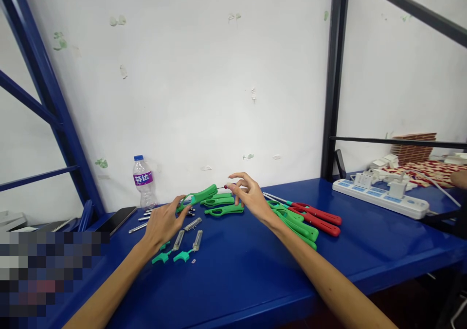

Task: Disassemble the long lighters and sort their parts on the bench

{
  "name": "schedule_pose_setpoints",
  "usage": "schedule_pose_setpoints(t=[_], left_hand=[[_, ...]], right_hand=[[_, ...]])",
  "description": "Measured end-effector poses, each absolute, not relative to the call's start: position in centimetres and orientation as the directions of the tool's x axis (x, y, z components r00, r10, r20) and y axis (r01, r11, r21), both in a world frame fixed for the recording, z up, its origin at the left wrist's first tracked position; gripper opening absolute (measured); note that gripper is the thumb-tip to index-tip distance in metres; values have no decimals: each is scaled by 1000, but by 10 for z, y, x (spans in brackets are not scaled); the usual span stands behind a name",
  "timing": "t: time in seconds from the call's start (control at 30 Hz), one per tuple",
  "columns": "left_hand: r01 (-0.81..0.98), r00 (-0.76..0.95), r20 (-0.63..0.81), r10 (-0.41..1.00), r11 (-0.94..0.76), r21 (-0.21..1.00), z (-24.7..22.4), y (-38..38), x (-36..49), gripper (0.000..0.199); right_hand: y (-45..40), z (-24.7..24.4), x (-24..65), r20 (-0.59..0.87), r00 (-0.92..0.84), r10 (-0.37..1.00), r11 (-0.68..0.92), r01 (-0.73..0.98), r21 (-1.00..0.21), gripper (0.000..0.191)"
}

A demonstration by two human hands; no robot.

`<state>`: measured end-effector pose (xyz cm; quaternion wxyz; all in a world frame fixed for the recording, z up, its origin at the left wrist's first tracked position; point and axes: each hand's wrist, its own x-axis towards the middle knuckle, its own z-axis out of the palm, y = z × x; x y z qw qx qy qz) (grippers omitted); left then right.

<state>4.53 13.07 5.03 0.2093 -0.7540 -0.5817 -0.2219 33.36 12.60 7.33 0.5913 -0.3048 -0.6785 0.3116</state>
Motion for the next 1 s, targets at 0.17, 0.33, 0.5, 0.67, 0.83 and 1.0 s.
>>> schedule_pose_setpoints(t=[0.17, 0.33, 0.5, 0.67, 0.83, 1.0], left_hand=[[969, 229, 573, 787, -242, -55, 50, 131, 46, 44], [971, 224, 564, 795, -233, -56, 51, 130, 46, 44], [971, 228, 550, 803, -227, -71, 52, 129, 47, 45], [973, 225, 540, 811, -220, -74, 52, 128, 47, 45], [978, 201, 548, 812, -200, -62, 53, 129, 45, 45], [978, 200, 550, 811, -199, -62, 54, 128, 46, 45]], right_hand=[[128, 72, 334, 576, -188, 796, 592, 42, -805, 41], [128, 73, 335, 603, -209, 770, 625, 53, -779, 37], [128, 73, 336, 589, -250, 768, 612, 18, -791, 41], [127, 73, 336, 555, -282, 783, 573, -25, -820, 43], [127, 73, 340, 542, -289, 789, 552, -53, -832, 46], [126, 73, 339, 540, -253, 803, 555, -15, -832, 50]])
